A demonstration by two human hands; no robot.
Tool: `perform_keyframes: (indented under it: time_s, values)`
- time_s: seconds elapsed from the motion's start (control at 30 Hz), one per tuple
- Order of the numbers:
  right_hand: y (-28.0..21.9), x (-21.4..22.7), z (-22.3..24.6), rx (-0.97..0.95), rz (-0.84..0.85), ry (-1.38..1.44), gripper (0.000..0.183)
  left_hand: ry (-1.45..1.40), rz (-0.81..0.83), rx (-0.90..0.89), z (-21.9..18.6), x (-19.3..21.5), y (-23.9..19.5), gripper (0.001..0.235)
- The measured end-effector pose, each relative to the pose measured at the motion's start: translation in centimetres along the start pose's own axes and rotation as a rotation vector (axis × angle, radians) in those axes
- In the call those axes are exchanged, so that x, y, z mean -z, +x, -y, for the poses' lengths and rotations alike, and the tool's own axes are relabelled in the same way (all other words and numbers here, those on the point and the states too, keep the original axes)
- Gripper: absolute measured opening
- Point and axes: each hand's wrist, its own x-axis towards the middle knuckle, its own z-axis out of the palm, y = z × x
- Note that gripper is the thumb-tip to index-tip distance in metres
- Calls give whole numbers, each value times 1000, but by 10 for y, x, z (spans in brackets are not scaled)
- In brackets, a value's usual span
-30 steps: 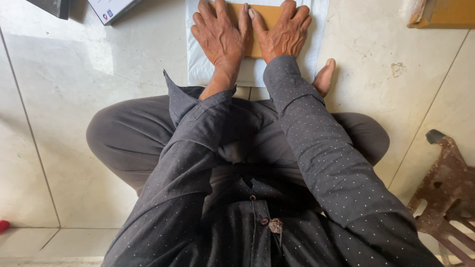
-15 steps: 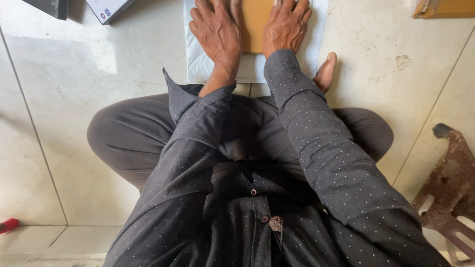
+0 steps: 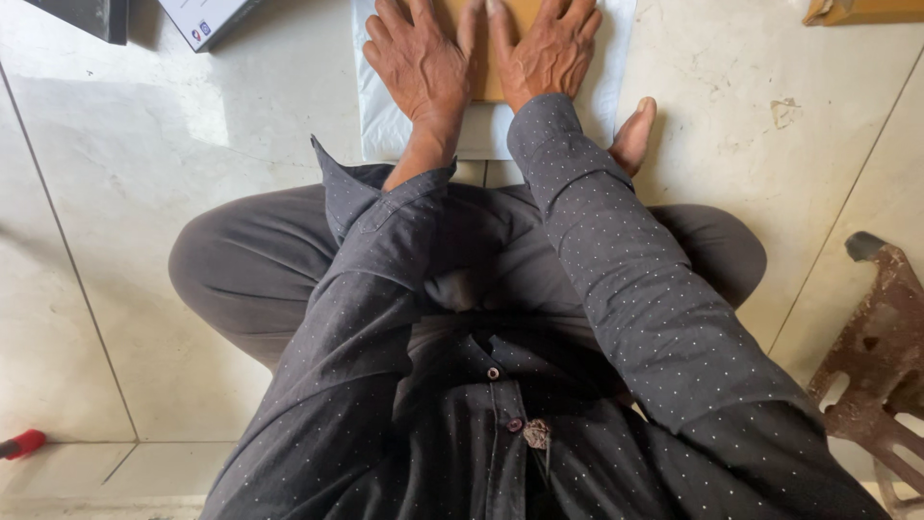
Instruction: The person sits on the floor and packs smart watches into small cardboard boxes. They open a smart watch box, remove the watch and strap, place them into a cardboard box, and seal it. The process is repeated for multiple watches.
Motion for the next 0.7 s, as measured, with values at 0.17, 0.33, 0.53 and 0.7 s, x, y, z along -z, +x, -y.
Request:
perform_keyframes:
  time_s: [0.17, 0.33, 0.53, 0.7]
  values:
    - [2, 4, 2, -61, 26, 40, 31, 23, 17, 24, -2, 5, 4, 28]
    - [-1, 7, 2, 30, -4, 26, 61, -50, -57, -52, -3, 6, 0, 43]
    - [4, 0, 3, -33, 0, 1, 27, -8, 73, 13, 2, 4, 5, 27]
    - [-2, 6, 6, -12, 29, 48, 36, 6, 217, -232, 9, 21, 0, 64]
